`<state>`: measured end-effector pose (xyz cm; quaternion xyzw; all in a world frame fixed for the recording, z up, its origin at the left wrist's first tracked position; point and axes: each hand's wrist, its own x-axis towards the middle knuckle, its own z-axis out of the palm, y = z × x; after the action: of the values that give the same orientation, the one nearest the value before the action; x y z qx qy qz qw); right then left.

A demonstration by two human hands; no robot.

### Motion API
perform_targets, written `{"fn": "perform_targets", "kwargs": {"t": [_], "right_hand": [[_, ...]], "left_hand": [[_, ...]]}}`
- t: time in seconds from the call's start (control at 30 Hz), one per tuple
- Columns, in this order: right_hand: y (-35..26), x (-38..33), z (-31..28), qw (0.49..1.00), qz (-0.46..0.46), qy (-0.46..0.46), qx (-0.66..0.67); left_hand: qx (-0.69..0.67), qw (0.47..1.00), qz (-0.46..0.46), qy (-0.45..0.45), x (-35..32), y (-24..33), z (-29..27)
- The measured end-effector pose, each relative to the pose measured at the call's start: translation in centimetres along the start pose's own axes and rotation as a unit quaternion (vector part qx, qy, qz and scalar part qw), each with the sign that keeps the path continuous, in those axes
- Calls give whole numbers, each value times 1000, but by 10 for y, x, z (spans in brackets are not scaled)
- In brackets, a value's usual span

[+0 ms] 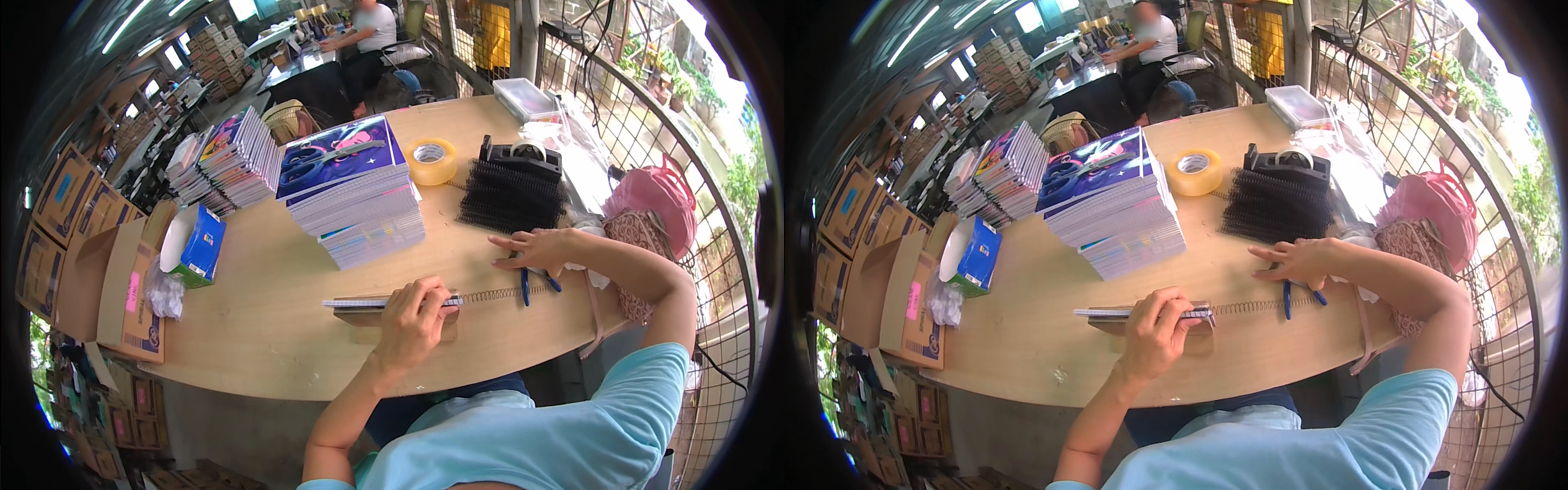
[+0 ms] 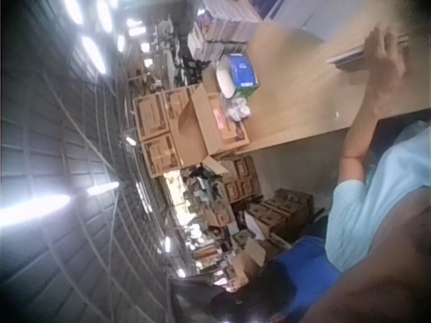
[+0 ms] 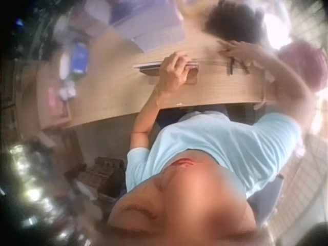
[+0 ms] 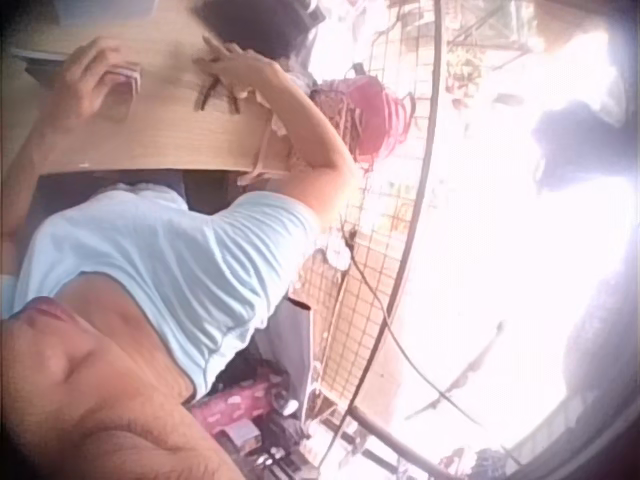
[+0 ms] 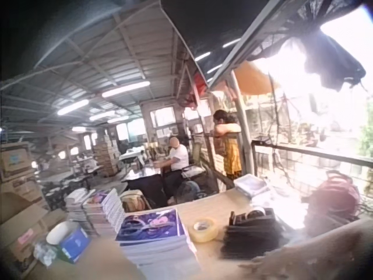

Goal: The person uses pliers to trim the spiral binding of a stack of notebooks. They then place the notebooks into a cardboard box and proceed to wipe the edges of individual notebooks with a small cloth.

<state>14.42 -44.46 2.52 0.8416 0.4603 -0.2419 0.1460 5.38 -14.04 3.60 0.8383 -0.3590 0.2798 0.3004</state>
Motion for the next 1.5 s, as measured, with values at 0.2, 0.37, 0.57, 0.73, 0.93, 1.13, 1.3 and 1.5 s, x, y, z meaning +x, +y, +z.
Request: {"fn": "perform_targets", "kwargs": {"t": [0.2, 0.37, 0.57, 0.73, 0.93, 1.13, 1.3, 1.5], "right_hand": [[9, -9, 31, 936, 139, 304, 111], [-13, 7, 47, 937, 196, 266, 112], [-16, 4, 26, 965, 176, 176, 79], [-17, -6, 6, 935, 144, 250, 205], [-27, 25, -42, 663, -215, 273, 664], [-22, 58, -34, 578, -284, 215, 734], [-29, 59, -54, 676, -138, 270, 672], [-41, 72, -54, 685, -204, 218, 665]], "left_hand": [[-29, 999, -18, -17, 6, 5, -4], [4, 999, -8, -43, -2, -5, -1], [84, 993, -78, 20, -1, -2, -24], [65, 993, -95, 20, -16, -19, -22], [53, 993, -105, 25, -10, -18, -17], [43, 991, -119, 37, -16, -23, -17], [113, 974, -155, 118, -19, -28, -33], [-31, 961, -213, 174, -44, -57, -28]]}}
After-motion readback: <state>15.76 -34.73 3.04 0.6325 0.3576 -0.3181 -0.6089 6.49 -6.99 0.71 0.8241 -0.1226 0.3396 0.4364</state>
